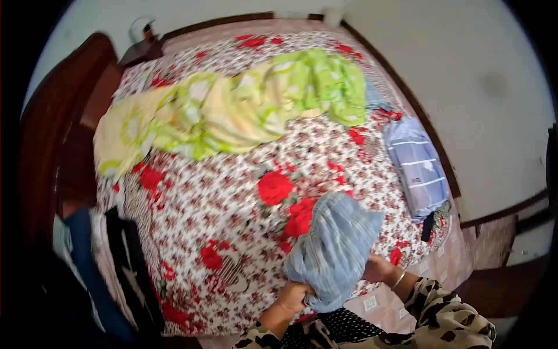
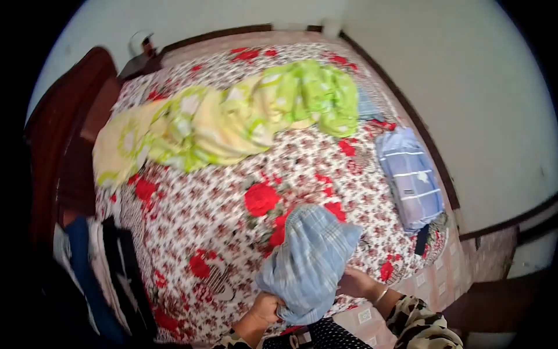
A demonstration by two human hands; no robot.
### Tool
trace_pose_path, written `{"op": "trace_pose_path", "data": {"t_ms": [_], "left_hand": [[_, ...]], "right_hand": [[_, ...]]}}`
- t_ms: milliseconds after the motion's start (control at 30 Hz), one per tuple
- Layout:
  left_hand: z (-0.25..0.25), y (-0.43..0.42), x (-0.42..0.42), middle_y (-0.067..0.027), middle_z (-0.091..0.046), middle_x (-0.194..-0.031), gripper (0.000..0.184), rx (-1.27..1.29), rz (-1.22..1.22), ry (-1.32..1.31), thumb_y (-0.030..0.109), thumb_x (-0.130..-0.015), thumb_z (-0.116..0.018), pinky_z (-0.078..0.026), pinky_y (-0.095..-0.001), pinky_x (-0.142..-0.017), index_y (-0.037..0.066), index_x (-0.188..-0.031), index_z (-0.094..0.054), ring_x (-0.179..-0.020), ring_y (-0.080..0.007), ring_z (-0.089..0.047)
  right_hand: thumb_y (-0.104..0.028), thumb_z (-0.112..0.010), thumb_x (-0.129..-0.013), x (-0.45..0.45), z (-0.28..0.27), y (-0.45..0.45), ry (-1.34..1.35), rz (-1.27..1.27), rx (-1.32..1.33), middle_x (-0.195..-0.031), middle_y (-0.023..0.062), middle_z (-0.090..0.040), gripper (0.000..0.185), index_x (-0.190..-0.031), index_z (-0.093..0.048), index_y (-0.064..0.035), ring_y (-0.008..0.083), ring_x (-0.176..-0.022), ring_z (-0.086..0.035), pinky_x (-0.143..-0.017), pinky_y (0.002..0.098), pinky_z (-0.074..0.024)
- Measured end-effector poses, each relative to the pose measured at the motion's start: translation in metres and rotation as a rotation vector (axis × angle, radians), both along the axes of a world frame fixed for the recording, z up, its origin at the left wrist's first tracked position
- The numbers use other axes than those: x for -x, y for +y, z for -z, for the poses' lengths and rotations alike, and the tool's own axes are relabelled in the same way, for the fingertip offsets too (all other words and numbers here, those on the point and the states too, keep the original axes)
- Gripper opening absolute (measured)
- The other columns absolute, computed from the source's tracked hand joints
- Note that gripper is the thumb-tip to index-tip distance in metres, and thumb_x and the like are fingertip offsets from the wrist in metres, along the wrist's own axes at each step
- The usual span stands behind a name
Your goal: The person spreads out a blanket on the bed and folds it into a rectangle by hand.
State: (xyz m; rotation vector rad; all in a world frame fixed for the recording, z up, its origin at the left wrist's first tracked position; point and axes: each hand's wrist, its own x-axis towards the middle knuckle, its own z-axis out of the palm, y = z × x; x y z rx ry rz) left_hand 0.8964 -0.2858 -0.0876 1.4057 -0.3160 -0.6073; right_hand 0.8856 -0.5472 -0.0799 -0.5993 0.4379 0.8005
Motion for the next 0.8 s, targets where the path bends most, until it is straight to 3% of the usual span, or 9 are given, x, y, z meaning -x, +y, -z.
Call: {"op": "trace_pose_path", "data": {"t_ms": [67,100,267,367,400,467,600,700,800], "left_hand": [[0.022,-0.055,0.005,-0.0138,-0.053,-0.103,0.038,0.679,-0.166,1.078,-0.002,-0.069,-0.048,-0.042,-0.039,-0.08,-0.004,-0.107,-0.046,-0.09,-0.0258,-0.052],[0.021,-0.072,-0.001,-0.0138,-0.053,-0.102,0.036,0.512,-0.093,1.139,-0.004,-0.07,-0.049,-0.042,-0.0387,-0.081,-0.004,-0.107,-0.046,-0.092,-0.0262,-0.052],[0.009,-0.095,-0.037,-0.0128,-0.055,-0.096,0.034,0.101,0.014,0.801,-0.002,-0.071,-0.052,-0.046,-0.0351,-0.071,-0.002,-0.105,-0.047,-0.087,-0.025,-0.054],[0.023,-0.069,-0.071,-0.0115,-0.055,-0.09,0.029,-0.294,-0.134,0.809,0.002,-0.069,-0.054,-0.046,-0.0284,-0.061,0.001,-0.097,-0.049,-0.075,-0.0178,-0.055],[0.039,-0.052,-0.081,-0.0113,-0.055,-0.087,0.027,-0.4,-0.205,0.806,0.005,-0.07,-0.054,-0.045,-0.0279,-0.06,0.002,-0.097,-0.049,-0.072,-0.0169,-0.055],[0.08,-0.018,-0.101,-0.0096,-0.056,-0.079,0.022,-0.443,-0.37,0.834,0.006,-0.072,-0.054,-0.045,-0.0306,-0.061,0.001,-0.093,-0.049,-0.069,-0.0197,-0.055],[0.132,0.024,-0.135,-0.0096,-0.053,-0.085,0.022,-0.175,-0.519,0.958,0.013,-0.074,-0.054,-0.044,-0.0316,-0.064,0.001,-0.091,-0.047,-0.072,-0.0208,-0.053],[0.179,0.033,-0.153,-0.0092,-0.049,-0.085,0.041,0.104,-0.873,1.005,0.039,-0.079,-0.05,-0.045,-0.0321,-0.062,0.0,-0.092,-0.044,-0.077,-0.0205,-0.05],[0.23,0.036,-0.155,-0.0085,-0.05,-0.079,0.048,0.128,-1.178,1.072,0.047,-0.078,-0.047,-0.046,-0.0312,-0.06,0.0,-0.089,-0.044,-0.07,-0.0197,-0.05]], "right_hand": [[-0.025,-0.044,-0.083,0.012,0.005,-0.01,-0.02,-0.017,0.166,-0.124,0.0121,-0.036,0.051,-0.126,-0.025,-0.005,0.0251,-0.111,-0.038,-0.092,0.0405,-0.0323],[-0.025,-0.044,-0.083,0.014,0.01,-0.013,-0.022,0.026,0.166,-0.124,0.0121,-0.036,0.051,-0.126,-0.025,-0.005,0.0251,-0.111,-0.038,-0.092,0.0405,-0.0323],[-0.017,-0.046,-0.082,0.012,0.048,-0.096,0.121,0.329,0.248,-0.105,0.0124,-0.053,0.033,-0.111,-0.046,-0.0015,0.0204,-0.092,-0.054,-0.079,0.033,-0.0449],[-0.019,-0.046,-0.078,-0.011,0.018,-0.208,-0.407,0.18,0.95,-0.097,0.0118,-0.056,0.032,-0.103,-0.049,0.0014,0.0208,-0.083,-0.057,-0.073,0.0336,-0.0471],[-0.014,-0.044,-0.076,-0.042,-0.023,-0.211,0.017,0.628,0.49,-0.093,0.0134,-0.056,0.031,-0.103,-0.049,0.0015,0.0222,-0.078,-0.057,-0.07,0.034,-0.0469],[-0.01,-0.046,-0.072,-0.055,-0.008,-0.264,-0.135,0.667,0.825,-0.091,0.0164,-0.056,0.033,-0.102,-0.049,0.0046,0.0248,-0.078,-0.056,-0.07,0.0349,-0.0463],[-0.017,-0.057,-0.067,-0.095,0.009,-0.315,0.36,0.056,1.675,-0.098,0.017,-0.055,0.043,-0.104,-0.048,0.0032,0.03,-0.089,-0.053,-0.076,0.0359,-0.0421],[-0.01,-0.058,-0.066,-0.149,0.058,-0.326,-0.279,-0.155,2.28,-0.105,0.0203,-0.049,0.046,-0.107,-0.044,0.0048,0.0342,-0.091,-0.05,-0.077,0.0372,-0.0401],[-0.01,-0.06,-0.065,-0.253,0.095,-0.258,-0.603,-0.109,1.924,-0.093,0.0194,-0.053,0.046,-0.107,-0.045,-0.0005,0.0314,-0.08,-0.053,-0.07,0.0369,-0.0425]]}}
